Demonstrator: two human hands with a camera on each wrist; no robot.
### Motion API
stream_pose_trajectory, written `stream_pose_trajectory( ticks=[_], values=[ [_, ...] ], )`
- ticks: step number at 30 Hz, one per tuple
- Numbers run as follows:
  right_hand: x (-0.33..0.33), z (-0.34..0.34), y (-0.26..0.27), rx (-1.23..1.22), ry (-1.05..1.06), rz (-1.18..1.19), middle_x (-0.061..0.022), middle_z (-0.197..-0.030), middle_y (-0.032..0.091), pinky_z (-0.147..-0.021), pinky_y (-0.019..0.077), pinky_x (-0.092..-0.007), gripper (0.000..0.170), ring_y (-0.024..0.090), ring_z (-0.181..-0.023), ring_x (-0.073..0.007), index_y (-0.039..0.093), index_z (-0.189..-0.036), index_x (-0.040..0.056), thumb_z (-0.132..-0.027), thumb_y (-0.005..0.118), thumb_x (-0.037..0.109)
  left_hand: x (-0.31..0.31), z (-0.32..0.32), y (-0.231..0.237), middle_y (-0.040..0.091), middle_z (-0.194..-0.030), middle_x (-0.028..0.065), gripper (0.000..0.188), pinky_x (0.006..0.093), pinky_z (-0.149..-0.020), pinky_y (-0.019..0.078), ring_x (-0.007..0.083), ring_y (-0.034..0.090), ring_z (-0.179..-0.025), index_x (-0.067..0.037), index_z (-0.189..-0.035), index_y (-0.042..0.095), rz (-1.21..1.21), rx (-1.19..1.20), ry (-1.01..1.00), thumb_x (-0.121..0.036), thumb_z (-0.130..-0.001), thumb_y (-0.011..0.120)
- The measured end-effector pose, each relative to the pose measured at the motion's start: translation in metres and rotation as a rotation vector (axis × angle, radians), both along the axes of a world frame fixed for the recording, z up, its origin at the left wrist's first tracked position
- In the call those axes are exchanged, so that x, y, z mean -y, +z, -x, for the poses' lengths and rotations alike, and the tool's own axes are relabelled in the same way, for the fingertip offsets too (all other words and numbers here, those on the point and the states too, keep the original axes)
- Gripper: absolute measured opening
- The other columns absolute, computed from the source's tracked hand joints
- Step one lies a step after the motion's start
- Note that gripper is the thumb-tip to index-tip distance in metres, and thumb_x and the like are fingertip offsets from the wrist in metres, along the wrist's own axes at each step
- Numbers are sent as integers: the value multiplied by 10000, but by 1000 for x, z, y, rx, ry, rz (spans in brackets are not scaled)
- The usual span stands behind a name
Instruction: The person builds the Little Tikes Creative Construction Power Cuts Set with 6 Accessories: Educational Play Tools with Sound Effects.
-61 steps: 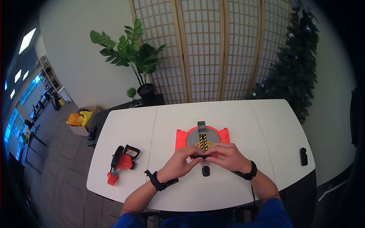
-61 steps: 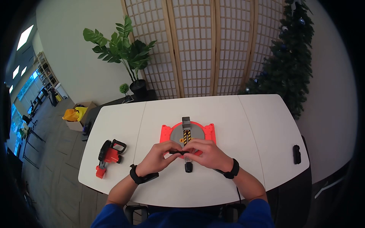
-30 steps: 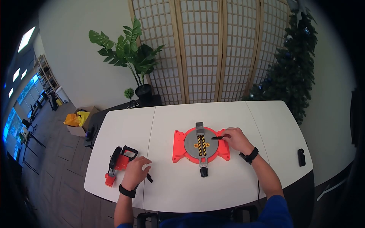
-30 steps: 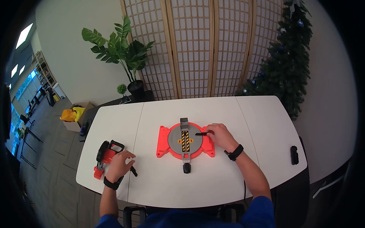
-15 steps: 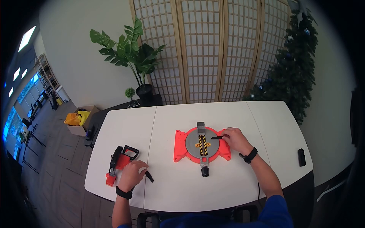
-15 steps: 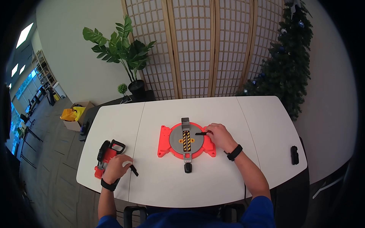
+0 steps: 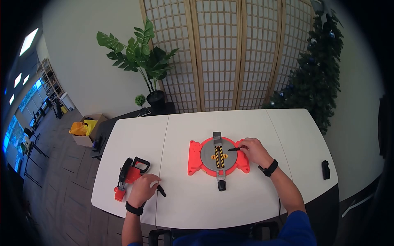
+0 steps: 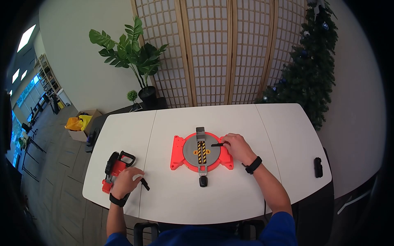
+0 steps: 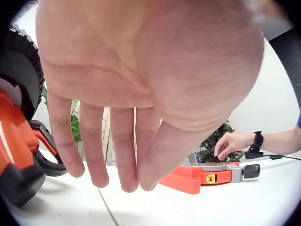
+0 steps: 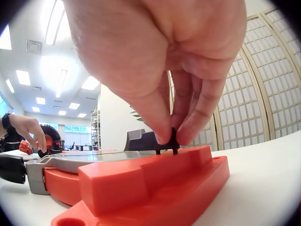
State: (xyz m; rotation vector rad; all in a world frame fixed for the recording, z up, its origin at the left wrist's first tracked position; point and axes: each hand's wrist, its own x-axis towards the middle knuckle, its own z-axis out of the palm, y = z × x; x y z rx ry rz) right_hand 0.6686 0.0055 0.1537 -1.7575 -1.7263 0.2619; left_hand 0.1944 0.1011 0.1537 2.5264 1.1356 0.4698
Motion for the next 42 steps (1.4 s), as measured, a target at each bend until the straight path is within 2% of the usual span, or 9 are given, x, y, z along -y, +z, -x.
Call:
stream_pose_trajectory(
  ticks=[25, 39, 42],
  values=[
    [3, 2, -7, -14, 5, -48, -174, -973, 733, -831, 581, -430, 111, 698, -904, -377, 724, -998, -34, -898, 677, -19, 1, -6, -2, 778, -1070, 107, 192, 414, -906, 575, 336, 720, -1026, -65, -1042, 778, 82, 47, -4, -7, -865, 735],
    [5, 7, -6, -18, -11, -62, -179, -1052, 749, -877, 594, -414, 160, 716, -947, -377, 746, -1031, -33, -878, 699, -36, -6, 2, -11, 759, -1115, 123, 313, 410, -908, 575, 339, 710, -1043, -46, -1058, 768, 126, 49, -97, 103, -829, 613],
    [5, 7, -5, -46, -15, -65, -179, -1045, 749, -874, 594, -413, 156, 716, -941, -377, 747, -1027, -34, -880, 696, -34, -8, 6, -12, 744, -1164, 106, 344, 388, -942, 582, 328, 707, -1099, -61, -1084, 783, 155, -35, -116, 117, -808, 680]
  ],
)
